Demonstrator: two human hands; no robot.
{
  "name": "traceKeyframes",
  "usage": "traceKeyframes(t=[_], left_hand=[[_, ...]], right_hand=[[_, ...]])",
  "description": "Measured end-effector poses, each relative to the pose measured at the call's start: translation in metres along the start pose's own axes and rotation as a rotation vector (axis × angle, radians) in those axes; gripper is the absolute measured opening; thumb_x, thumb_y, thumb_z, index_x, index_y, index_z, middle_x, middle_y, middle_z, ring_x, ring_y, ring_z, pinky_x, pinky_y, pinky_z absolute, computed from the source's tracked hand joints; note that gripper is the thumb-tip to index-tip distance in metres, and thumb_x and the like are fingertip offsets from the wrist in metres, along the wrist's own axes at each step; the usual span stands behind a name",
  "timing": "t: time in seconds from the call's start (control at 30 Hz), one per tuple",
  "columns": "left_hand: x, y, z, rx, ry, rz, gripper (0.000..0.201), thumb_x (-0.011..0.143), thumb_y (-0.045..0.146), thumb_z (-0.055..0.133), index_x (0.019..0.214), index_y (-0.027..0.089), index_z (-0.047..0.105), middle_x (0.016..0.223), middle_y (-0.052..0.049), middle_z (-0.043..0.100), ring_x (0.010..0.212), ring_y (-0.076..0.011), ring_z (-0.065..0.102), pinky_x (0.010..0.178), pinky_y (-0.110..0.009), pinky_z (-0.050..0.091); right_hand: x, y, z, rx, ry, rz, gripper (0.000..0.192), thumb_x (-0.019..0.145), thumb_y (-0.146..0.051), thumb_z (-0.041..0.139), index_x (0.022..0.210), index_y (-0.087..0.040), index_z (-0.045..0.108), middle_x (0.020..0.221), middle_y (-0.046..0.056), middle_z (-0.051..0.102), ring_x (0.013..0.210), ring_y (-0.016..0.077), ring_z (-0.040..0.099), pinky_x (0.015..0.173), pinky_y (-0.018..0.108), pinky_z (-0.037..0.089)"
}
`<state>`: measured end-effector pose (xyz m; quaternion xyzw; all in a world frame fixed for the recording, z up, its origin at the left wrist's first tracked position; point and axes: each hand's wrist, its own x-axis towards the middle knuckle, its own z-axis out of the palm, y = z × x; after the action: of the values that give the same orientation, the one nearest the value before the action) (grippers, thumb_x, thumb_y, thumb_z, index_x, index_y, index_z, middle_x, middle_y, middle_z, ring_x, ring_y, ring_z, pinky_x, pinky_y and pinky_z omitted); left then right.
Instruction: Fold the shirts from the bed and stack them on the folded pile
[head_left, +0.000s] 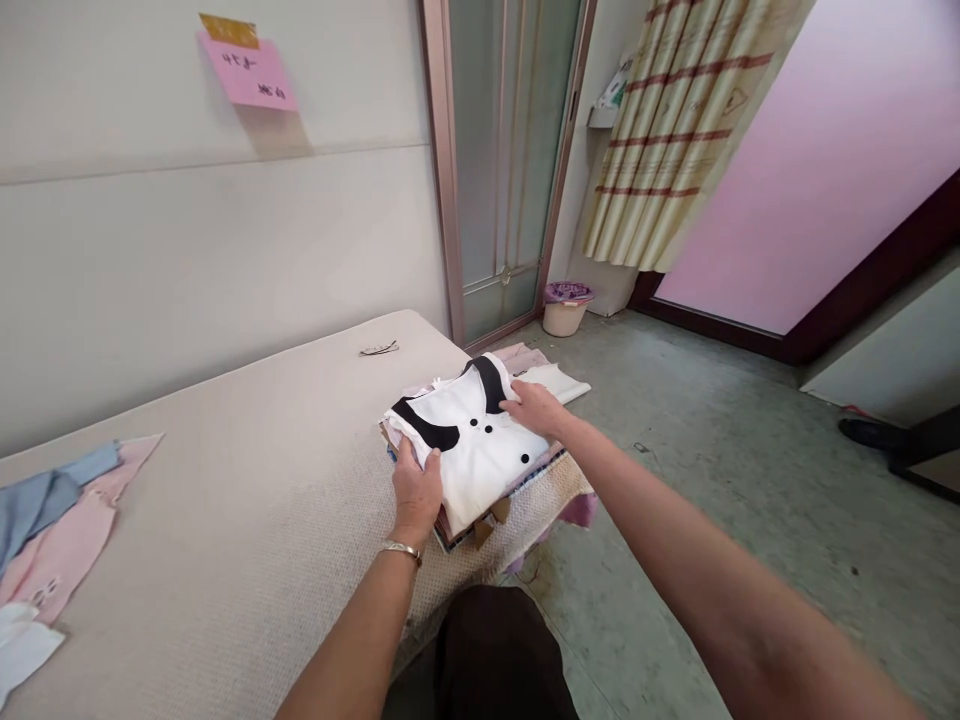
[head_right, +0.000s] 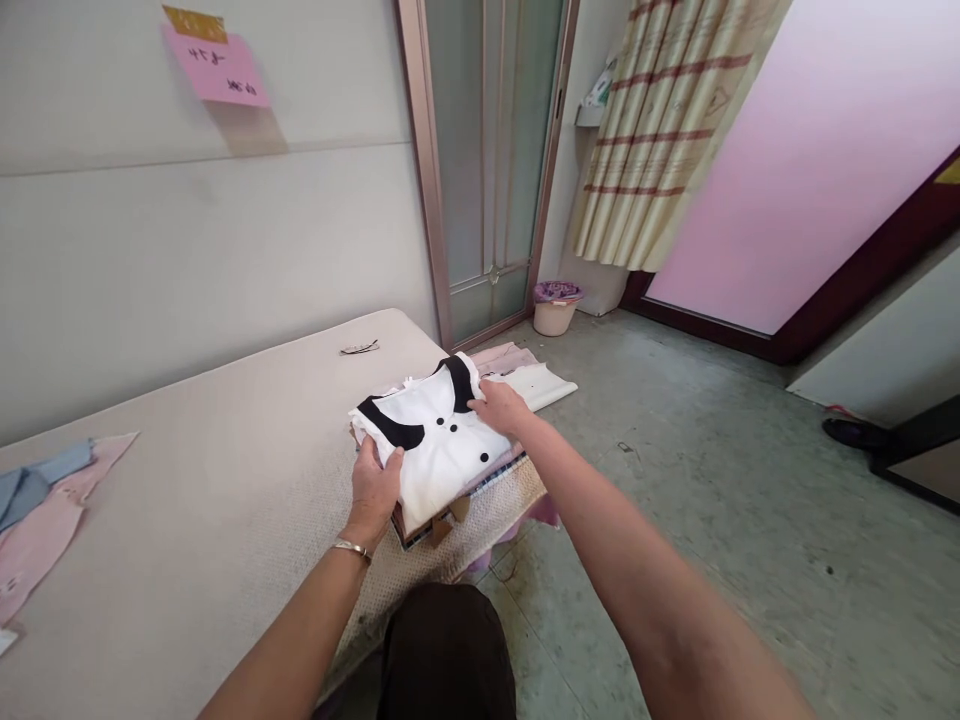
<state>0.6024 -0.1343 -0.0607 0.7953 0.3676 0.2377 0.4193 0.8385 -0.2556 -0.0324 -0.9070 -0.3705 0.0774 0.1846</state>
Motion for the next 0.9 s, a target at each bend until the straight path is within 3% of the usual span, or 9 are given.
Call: traceKeyframes(t=[0.1, 0.17, 0.23, 0.3, 0.37, 0.43, 0.63, 0.77, 0.9], left_hand=[[-0.006, -0.002, -0.010, 0.031, 0.126, -0.100, 0.049, 0.096, 0.037, 0.052, 0.140, 0.017, 0.046, 0.120, -0.014, 0.069, 0.113, -0.0300, 0.065, 0.099, -0.040, 0.048], [-0.009, 0.004, -0.017, 0.135, 0.218, -0.091, 0.057, 0.098, 0.044, 0.047, 0.146, 0.014, 0.040, 0.113, -0.016, 0.069, 0.110, -0.0327, 0.066, 0.097, -0.044, 0.049], [-0.007, 0.015, -0.018, 0.269, 0.293, 0.067, 0.061, 0.100, 0.047, 0.043, 0.150, 0.012, 0.037, 0.127, -0.021, 0.063, 0.124, -0.0354, 0.058, 0.106, -0.048, 0.043], [0.000, 0.027, -0.008, 0.414, 0.278, 0.272, 0.064, 0.099, 0.050, 0.045, 0.149, 0.011, 0.042, 0.151, -0.025, 0.045, 0.143, -0.0394, 0.039, 0.118, -0.054, 0.029], [0.011, 0.031, 0.010, 0.541, 0.190, 0.368, 0.071, 0.095, 0.054, 0.050, 0.149, 0.009, 0.044, 0.163, -0.027, 0.027, 0.151, -0.0445, 0.020, 0.121, -0.062, 0.014], [0.022, 0.025, 0.030, 0.613, 0.106, 0.351, 0.079, 0.092, 0.058, 0.054, 0.152, 0.007, 0.042, 0.164, -0.029, 0.021, 0.152, -0.0482, 0.014, 0.119, -0.069, 0.007], [0.031, -0.011, 0.058, 0.683, 0.074, 0.310, 0.084, 0.093, 0.063, 0.048, 0.157, 0.011, 0.036, 0.166, -0.028, 0.016, 0.154, -0.0465, 0.010, 0.117, -0.072, 0.004], [0.035, -0.007, 0.051, 0.713, 0.023, 0.281, 0.084, 0.094, 0.065, 0.046, 0.156, 0.009, 0.037, 0.165, -0.031, 0.018, 0.153, -0.0489, 0.012, 0.116, -0.073, 0.007], [0.031, 0.022, 0.033, 0.757, -0.075, 0.269, 0.076, 0.097, 0.060, 0.041, 0.153, 0.009, 0.042, 0.163, -0.030, 0.025, 0.151, -0.0487, 0.019, 0.116, -0.072, 0.015]], right_hand=[[-0.011, -0.005, -0.002, -0.049, 0.033, 0.077, 0.041, 0.095, -0.049, 0.059, 0.115, -0.013, 0.061, 0.111, 0.020, 0.069, 0.108, 0.0330, 0.064, 0.089, 0.038, 0.043], [-0.017, -0.014, -0.006, -0.094, 0.169, 0.134, 0.050, 0.099, -0.055, 0.048, 0.121, -0.011, 0.058, 0.116, 0.024, 0.066, 0.113, 0.0366, 0.061, 0.095, 0.044, 0.041], [-0.016, -0.031, -0.008, -0.125, 0.314, 0.128, 0.053, 0.102, -0.055, 0.039, 0.128, -0.012, 0.056, 0.127, 0.026, 0.061, 0.123, 0.0382, 0.054, 0.103, 0.048, 0.036], [-0.008, -0.052, -0.002, -0.120, 0.354, 0.048, 0.057, 0.103, -0.053, 0.036, 0.140, -0.013, 0.049, 0.146, 0.025, 0.050, 0.137, 0.0386, 0.041, 0.111, 0.051, 0.028], [0.007, -0.070, 0.014, -0.104, 0.299, -0.023, 0.065, 0.103, -0.055, 0.034, 0.153, -0.014, 0.036, 0.163, 0.020, 0.031, 0.148, 0.0378, 0.024, 0.116, 0.055, 0.020], [0.023, -0.076, 0.036, -0.107, 0.215, -0.046, 0.070, 0.102, -0.058, 0.033, 0.158, -0.015, 0.030, 0.168, 0.016, 0.020, 0.152, 0.0367, 0.014, 0.119, 0.057, 0.013], [0.041, -0.055, 0.085, -0.102, 0.164, -0.069, 0.076, 0.102, -0.065, 0.022, 0.160, -0.016, 0.027, 0.168, 0.014, 0.022, 0.153, 0.0339, 0.011, 0.120, 0.058, 0.009], [0.041, -0.056, 0.076, -0.067, 0.057, -0.026, 0.076, 0.102, -0.065, 0.023, 0.161, -0.017, 0.023, 0.169, 0.014, 0.019, 0.154, 0.0326, 0.009, 0.121, 0.058, 0.009], [0.033, -0.061, 0.041, -0.011, -0.052, -0.011, 0.073, 0.103, -0.063, 0.021, 0.163, -0.021, 0.018, 0.169, 0.013, 0.017, 0.155, 0.0305, 0.014, 0.120, 0.059, 0.017]])
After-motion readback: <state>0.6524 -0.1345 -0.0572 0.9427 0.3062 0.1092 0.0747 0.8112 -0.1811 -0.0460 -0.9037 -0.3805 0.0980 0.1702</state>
